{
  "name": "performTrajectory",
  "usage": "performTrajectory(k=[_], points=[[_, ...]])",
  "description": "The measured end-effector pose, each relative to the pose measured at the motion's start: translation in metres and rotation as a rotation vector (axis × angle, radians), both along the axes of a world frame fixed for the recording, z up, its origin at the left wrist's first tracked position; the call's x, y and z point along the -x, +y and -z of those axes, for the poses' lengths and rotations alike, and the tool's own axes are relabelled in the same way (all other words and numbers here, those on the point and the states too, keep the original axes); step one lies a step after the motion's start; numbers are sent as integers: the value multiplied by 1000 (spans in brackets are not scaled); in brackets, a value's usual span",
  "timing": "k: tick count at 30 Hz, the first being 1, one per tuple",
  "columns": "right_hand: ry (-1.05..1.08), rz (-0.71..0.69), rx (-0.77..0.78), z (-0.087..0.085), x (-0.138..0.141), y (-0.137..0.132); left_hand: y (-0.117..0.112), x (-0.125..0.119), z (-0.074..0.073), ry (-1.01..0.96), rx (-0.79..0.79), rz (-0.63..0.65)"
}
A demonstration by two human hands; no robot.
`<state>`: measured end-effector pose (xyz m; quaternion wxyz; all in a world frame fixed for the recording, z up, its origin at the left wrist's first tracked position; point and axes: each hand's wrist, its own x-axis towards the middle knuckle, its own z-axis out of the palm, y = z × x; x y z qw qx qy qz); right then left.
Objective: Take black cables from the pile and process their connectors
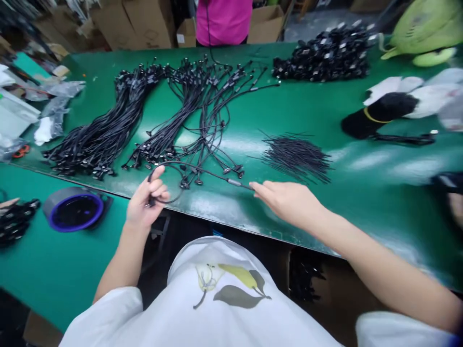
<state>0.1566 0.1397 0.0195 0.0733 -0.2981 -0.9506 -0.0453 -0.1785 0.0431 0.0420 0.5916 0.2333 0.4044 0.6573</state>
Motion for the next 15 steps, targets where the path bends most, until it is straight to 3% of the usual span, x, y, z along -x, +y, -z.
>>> performTrajectory(k=[4, 7, 9, 10, 13, 15], points=[[38, -262, 124, -2, 28, -36, 13, -38, 13, 529, -87, 97], [122, -344, 284, -22, 43, -41, 8, -67, 20, 828, -162, 438], [259, -270, 380, -31, 47, -32, 2, -78, 21, 830, -156, 618], [373, -195, 431, -31, 48, -27, 0, -81, 22, 784, -140, 640], [841, 49, 633, -12, 55, -17, 1, -86, 25, 500, -83, 533], [1076, 134, 882, 11, 64, -20, 5, -89, 29, 303, -42, 448]])
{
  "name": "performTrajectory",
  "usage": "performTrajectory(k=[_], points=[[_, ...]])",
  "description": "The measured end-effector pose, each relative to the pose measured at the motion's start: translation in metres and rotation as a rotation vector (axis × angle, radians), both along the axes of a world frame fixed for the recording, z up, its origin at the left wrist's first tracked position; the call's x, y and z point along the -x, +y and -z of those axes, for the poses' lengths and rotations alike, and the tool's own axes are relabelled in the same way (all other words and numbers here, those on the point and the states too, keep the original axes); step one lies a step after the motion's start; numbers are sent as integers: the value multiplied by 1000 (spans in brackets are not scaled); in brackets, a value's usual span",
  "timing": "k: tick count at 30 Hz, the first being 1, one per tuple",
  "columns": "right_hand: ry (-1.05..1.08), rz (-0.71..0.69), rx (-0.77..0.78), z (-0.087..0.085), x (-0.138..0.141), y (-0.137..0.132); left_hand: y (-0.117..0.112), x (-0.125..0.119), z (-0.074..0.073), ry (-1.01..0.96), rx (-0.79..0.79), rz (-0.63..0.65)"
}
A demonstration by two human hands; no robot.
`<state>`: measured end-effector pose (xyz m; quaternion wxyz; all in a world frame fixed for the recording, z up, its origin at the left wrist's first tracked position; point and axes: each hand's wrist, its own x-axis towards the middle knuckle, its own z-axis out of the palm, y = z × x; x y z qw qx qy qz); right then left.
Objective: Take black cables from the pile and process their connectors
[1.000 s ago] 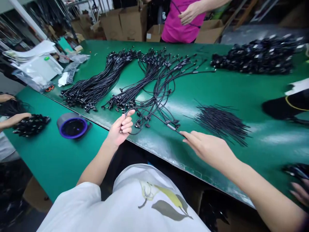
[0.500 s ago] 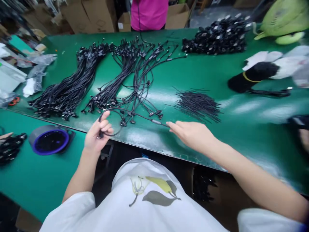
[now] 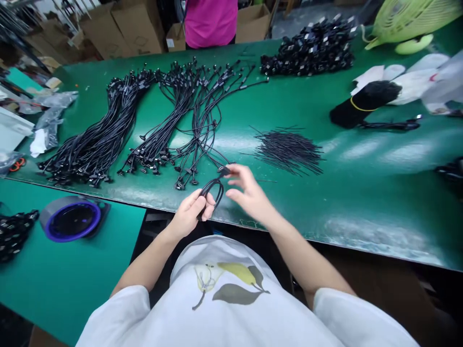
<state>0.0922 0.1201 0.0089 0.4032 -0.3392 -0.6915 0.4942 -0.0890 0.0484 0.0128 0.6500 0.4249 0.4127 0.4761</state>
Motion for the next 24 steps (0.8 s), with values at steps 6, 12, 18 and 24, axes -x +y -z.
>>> performTrajectory(k=[6, 12, 18, 24], points=[[481, 37, 672, 24, 23, -15, -3, -17, 26, -48, 66, -76], [583, 38, 811, 7, 31, -27, -16, -18, 48, 362, -18, -80], [482, 63, 684, 14, 28, -45, -13, -23, 42, 524, -79, 90], [494, 167, 559, 13, 23, -34, -9, -44, 38, 520, -154, 131]])
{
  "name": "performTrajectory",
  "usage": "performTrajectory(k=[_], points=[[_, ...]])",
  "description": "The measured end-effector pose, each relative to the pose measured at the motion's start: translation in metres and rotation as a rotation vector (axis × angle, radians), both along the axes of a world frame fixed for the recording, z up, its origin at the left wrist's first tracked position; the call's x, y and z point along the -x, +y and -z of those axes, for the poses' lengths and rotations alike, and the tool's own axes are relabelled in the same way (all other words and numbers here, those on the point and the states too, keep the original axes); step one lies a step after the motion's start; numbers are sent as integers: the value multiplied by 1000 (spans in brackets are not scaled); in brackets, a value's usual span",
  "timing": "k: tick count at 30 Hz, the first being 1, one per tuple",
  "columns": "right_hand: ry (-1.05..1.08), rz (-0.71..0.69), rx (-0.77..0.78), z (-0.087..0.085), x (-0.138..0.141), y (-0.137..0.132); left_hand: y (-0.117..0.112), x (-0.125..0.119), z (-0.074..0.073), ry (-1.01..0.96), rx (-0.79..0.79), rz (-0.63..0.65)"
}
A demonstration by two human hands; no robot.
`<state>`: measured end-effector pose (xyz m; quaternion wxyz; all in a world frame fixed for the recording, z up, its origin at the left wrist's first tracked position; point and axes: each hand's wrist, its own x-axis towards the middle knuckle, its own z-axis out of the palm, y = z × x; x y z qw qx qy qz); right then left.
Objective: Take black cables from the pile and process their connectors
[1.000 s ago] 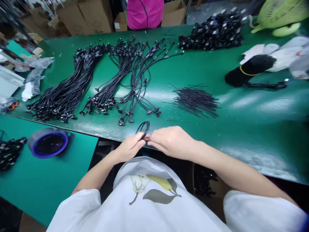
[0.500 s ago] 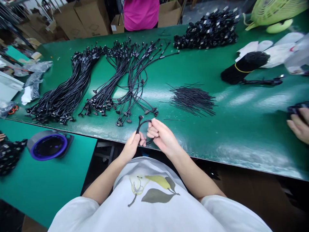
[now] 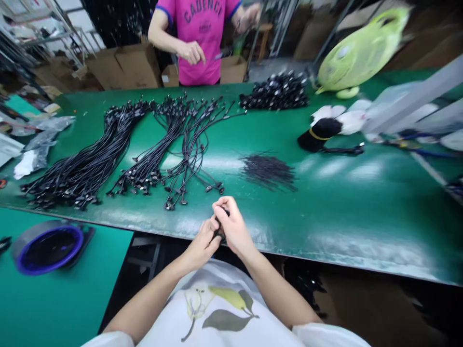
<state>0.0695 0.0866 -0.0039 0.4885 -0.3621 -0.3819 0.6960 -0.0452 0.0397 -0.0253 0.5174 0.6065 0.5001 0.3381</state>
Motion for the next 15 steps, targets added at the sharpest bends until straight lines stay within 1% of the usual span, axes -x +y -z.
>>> performTrajectory(k=[2, 4, 6, 7, 9, 11, 13, 15], points=[[21, -39, -40, -4, 0, 3, 2, -1, -3, -93, 114, 59], [40, -102, -58, -10, -2, 4, 4, 1, -8, -218, 227, 152], [95, -169, -42, -16, -4, 5, 4, 5, -14, -337, 281, 215], [143, -202, -10, -18, -6, 7, 4, 6, -17, -390, 309, 227], [260, -262, 84, -21, -9, 10, 2, 7, -19, -502, 413, 202], [347, -301, 160, -19, -12, 13, -2, 3, -19, -646, 572, 144], [398, -331, 176, -14, -13, 13, -7, -3, -16, -788, 717, 78], [412, -353, 149, -8, -14, 10, -12, -10, -10, -881, 798, 38]])
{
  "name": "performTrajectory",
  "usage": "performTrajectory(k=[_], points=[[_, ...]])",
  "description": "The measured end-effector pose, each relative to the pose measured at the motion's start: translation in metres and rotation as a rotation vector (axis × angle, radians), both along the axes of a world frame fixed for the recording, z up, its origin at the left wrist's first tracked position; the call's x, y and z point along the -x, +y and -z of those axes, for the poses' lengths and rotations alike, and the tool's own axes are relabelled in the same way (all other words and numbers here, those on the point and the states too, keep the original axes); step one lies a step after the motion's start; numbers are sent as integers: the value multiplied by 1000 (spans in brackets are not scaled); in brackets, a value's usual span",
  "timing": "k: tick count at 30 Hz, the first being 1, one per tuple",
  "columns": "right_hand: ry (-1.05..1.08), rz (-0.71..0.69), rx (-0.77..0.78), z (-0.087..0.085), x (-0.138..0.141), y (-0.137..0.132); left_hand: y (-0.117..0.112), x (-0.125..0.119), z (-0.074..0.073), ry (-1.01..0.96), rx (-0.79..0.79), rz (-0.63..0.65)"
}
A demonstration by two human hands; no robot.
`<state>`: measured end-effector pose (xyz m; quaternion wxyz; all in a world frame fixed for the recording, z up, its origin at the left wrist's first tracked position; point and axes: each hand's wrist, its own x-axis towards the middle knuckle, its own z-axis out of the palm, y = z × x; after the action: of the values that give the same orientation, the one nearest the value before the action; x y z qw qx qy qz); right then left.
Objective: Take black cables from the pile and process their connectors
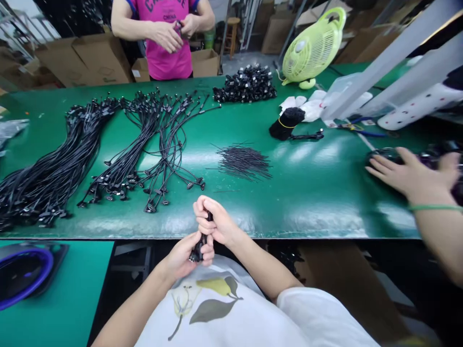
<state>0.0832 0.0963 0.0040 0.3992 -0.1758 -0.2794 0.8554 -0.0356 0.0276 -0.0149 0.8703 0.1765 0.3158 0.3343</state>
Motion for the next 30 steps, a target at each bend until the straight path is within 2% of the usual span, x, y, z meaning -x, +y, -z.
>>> performTrajectory(k=[2, 3, 6, 8, 9, 10, 11, 13, 16, 18, 21, 22, 24, 26, 27, 29, 30], points=[[-58, -3, -90, 5, -4, -2, -4, -4, 6, -16, 17, 1], [-128, -9, -186, 6, -9, -1, -5, -5, 9, 4, -4, 7], [-471, -10, -673, 8, -47, 20, -1, 1, 15, 183, -133, -52], [-875, 168, -940, 10, -88, 49, 6, 8, 14, 313, -200, -161], [-1125, 343, -978, 13, -110, 66, 11, 11, 13, 352, -214, -216], [-1397, 540, -941, 18, -132, 84, 16, 13, 11, 368, -217, -258], [-1524, 621, -897, 23, -152, 101, 20, 14, 8, 370, -216, -290], [-1664, 708, -828, 38, -182, 130, 27, 11, 3, 353, -216, -322], [-1719, 751, -802, 56, -199, 153, 32, 3, -2, 320, -209, -334], [-1730, 810, -804, 58, -195, 152, 34, -2, -3, 304, -205, -346], [-1681, 848, -856, 51, -170, 124, 37, -8, -4, 283, -212, -358], [-1635, 814, -889, 48, -156, 108, 38, -9, -4, 269, -215, -353], [-1477, 650, -936, 44, -120, 72, 39, -13, -3, 235, -220, -334], [-1218, 404, -870, 43, -81, 37, 40, -15, -3, 219, -230, -319], [-1123, 329, -827, 44, -65, 23, 40, -16, -2, 228, -242, -320], [-1064, 289, -827, 44, -42, 3, 41, -15, 2, 285, -292, -340], [-1100, 315, -905, 43, -37, -2, 41, -13, 4, 335, -331, -353]])
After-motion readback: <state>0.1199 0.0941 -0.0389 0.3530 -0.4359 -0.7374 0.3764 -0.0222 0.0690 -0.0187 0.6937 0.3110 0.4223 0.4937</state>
